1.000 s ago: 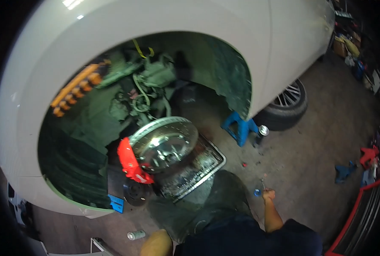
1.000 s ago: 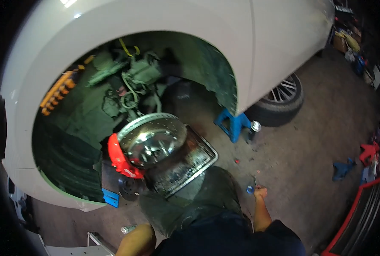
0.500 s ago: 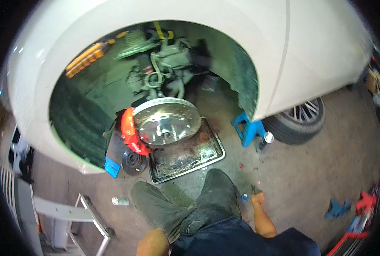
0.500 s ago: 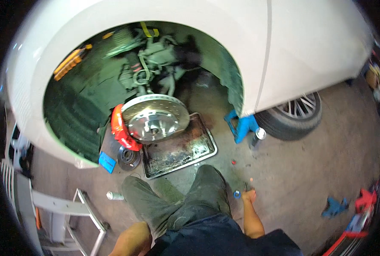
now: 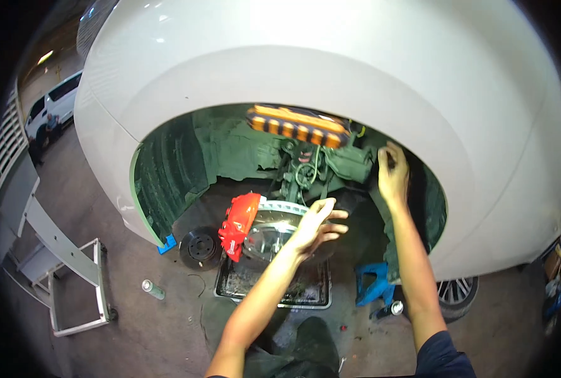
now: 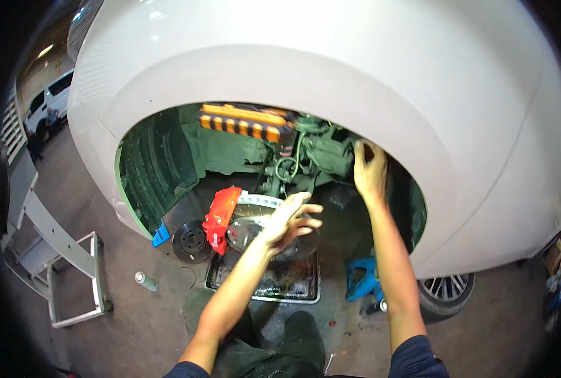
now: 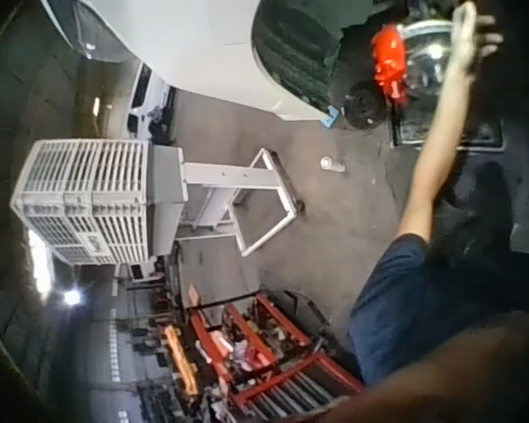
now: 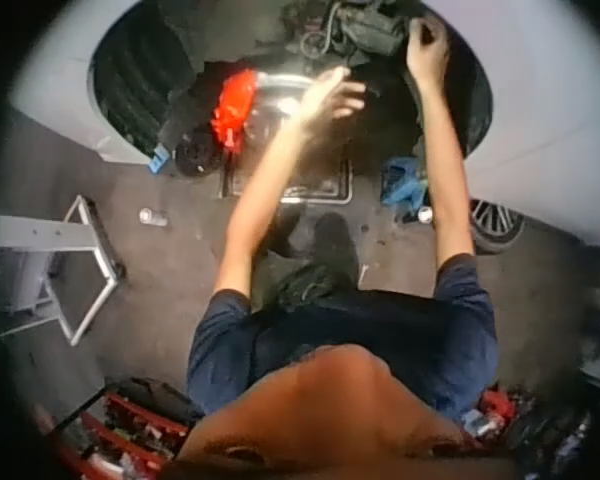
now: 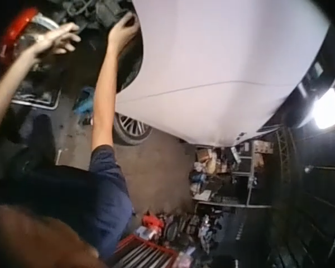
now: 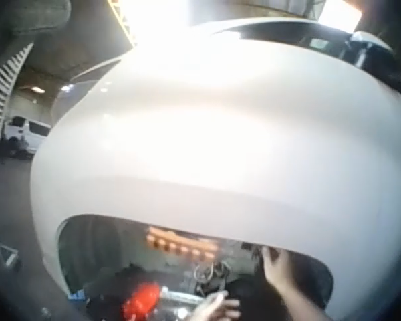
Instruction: Repairing or maintaining a vehicle's disc brake system by handling the caliper and brake pads.
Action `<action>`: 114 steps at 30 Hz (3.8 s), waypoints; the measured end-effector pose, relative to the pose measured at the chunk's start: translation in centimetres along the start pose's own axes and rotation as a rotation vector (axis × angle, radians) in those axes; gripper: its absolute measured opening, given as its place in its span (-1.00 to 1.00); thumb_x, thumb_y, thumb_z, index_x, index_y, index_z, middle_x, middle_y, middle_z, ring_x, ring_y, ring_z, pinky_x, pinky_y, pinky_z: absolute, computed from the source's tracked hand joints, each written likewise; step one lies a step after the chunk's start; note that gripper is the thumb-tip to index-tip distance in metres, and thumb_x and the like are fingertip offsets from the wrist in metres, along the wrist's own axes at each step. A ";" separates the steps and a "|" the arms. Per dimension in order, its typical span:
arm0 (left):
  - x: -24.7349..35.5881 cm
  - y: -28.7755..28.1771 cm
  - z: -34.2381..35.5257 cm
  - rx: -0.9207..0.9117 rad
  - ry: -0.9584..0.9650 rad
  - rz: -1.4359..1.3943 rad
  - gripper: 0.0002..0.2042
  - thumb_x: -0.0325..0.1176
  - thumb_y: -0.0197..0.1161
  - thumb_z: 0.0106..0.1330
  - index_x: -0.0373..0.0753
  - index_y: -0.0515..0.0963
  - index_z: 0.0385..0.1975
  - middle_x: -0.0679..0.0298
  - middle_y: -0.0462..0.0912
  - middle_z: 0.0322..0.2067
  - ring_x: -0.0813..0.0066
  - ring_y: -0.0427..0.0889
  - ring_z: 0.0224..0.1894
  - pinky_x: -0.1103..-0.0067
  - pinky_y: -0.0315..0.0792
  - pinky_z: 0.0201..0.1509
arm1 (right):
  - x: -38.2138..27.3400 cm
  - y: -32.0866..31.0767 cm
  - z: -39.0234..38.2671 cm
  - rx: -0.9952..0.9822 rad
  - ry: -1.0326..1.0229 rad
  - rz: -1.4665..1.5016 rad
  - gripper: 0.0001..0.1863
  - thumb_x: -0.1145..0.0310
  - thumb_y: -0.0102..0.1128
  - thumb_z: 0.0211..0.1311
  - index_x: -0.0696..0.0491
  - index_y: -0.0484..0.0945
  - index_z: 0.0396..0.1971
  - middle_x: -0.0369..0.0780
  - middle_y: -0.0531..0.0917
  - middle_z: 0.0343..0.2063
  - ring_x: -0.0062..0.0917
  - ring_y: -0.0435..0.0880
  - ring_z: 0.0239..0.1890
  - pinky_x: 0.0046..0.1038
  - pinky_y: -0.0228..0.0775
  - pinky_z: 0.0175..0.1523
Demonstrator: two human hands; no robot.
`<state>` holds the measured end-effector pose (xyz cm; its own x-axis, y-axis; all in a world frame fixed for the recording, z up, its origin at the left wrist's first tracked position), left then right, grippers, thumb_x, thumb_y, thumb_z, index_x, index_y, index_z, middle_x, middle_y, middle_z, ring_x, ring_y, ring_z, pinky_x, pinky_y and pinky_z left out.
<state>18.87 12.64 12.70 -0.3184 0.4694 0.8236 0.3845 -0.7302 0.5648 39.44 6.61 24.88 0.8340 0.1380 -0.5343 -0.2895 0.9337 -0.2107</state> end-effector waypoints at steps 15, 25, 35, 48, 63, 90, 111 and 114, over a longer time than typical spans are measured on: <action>-5.9 -1.4 24.4 -0.039 0.248 -0.553 -0.33 0.27 -0.05 0.36 -0.09 0.24 0.29 0.16 0.38 0.23 0.23 0.41 0.27 -0.02 0.38 0.20 | 8.8 7.7 10.4 -0.369 -0.213 -0.735 -0.61 0.25 0.12 0.30 0.18 0.52 0.02 0.00 0.61 -0.02 -0.15 0.60 0.00 -0.24 0.42 0.09; -5.6 0.5 21.8 -0.081 0.105 -0.683 -0.28 0.30 -0.11 0.37 -0.14 0.23 0.32 0.11 0.40 0.24 0.14 0.38 0.29 -0.13 0.27 0.25 | 3.0 3.5 7.2 -0.355 -0.284 -0.695 -0.63 0.30 0.14 0.27 0.17 0.53 0.01 -0.02 0.62 -0.04 -0.17 0.61 0.00 -0.24 0.43 0.08; -3.6 3.5 18.9 -0.296 0.177 -0.791 -0.17 0.42 -0.13 0.29 -0.08 0.12 0.39 0.12 0.25 0.34 0.10 0.26 0.37 -0.09 0.26 0.27 | -5.2 -1.1 2.1 -0.358 -0.357 -0.654 -0.65 0.35 0.16 0.23 0.16 0.54 -0.01 -0.04 0.63 -0.05 -0.18 0.61 -0.01 -0.24 0.44 0.08; -2.2 4.8 15.9 -0.469 0.081 -0.925 -0.03 0.51 -0.13 0.19 -0.06 -0.05 0.46 0.07 0.08 0.41 -0.12 0.03 0.44 -0.33 -0.14 0.31 | -4.8 -1.4 2.7 -0.360 -0.473 -0.701 -0.66 0.42 0.19 0.19 0.14 0.55 -0.02 -0.06 0.63 -0.06 -0.20 0.62 -0.02 -0.24 0.44 0.06; 0.1 6.6 13.5 -0.501 0.146 -0.978 0.13 0.63 -0.12 0.04 -0.18 -0.10 0.45 -0.10 0.03 0.39 -0.22 0.01 0.43 -0.31 -0.12 0.34 | -3.2 0.5 4.3 -0.403 -0.582 -0.691 -0.66 0.50 0.22 0.13 0.12 0.57 -0.04 -0.09 0.64 -0.07 -0.22 0.62 -0.03 -0.25 0.45 0.05; -11.2 2.5 12.1 -0.461 0.180 -0.955 0.12 0.60 0.19 -0.19 -0.14 0.24 0.32 0.11 0.35 0.26 0.09 0.40 0.25 0.12 0.34 0.32 | -10.6 -1.8 -8.6 -0.043 -0.455 -0.549 -0.79 0.73 0.11 0.21 0.27 0.61 -0.18 0.09 0.66 -0.17 -0.13 0.71 -0.11 -0.33 0.53 0.04; -9.6 1.9 7.2 -0.466 0.065 -0.908 -0.06 0.52 0.02 0.11 -0.16 0.26 0.31 0.12 0.35 0.27 0.12 0.40 0.25 0.18 0.35 0.30 | -7.2 -9.4 -16.0 0.217 0.440 -0.247 -0.28 0.27 0.49 0.01 0.23 0.33 0.12 -0.25 0.45 -0.22 -0.74 0.27 -0.45 -0.66 0.15 -0.41; -9.9 1.5 6.1 -0.420 0.015 -0.947 -0.16 0.45 -0.11 0.26 -0.16 0.27 0.31 0.12 0.37 0.26 0.15 0.41 0.24 0.23 0.34 0.30 | -8.0 -8.4 -15.8 -0.034 0.066 -0.286 0.15 -0.18 0.62 -0.38 0.17 0.29 0.21 0.00 0.42 0.06 -0.18 0.41 0.20 -0.17 0.37 0.16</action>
<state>27.86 9.93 5.69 -0.3450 0.9373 0.0489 -0.3614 -0.1808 0.9147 27.75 -7.53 17.94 0.8520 -0.1516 -0.5011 -0.0641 0.9198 -0.3872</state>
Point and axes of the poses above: each hand's wrist, its own z-axis towards the middle knuckle, its own y-axis out of the palm, x = y × z, the point moved 7 cm from there along z, towards the middle knuckle
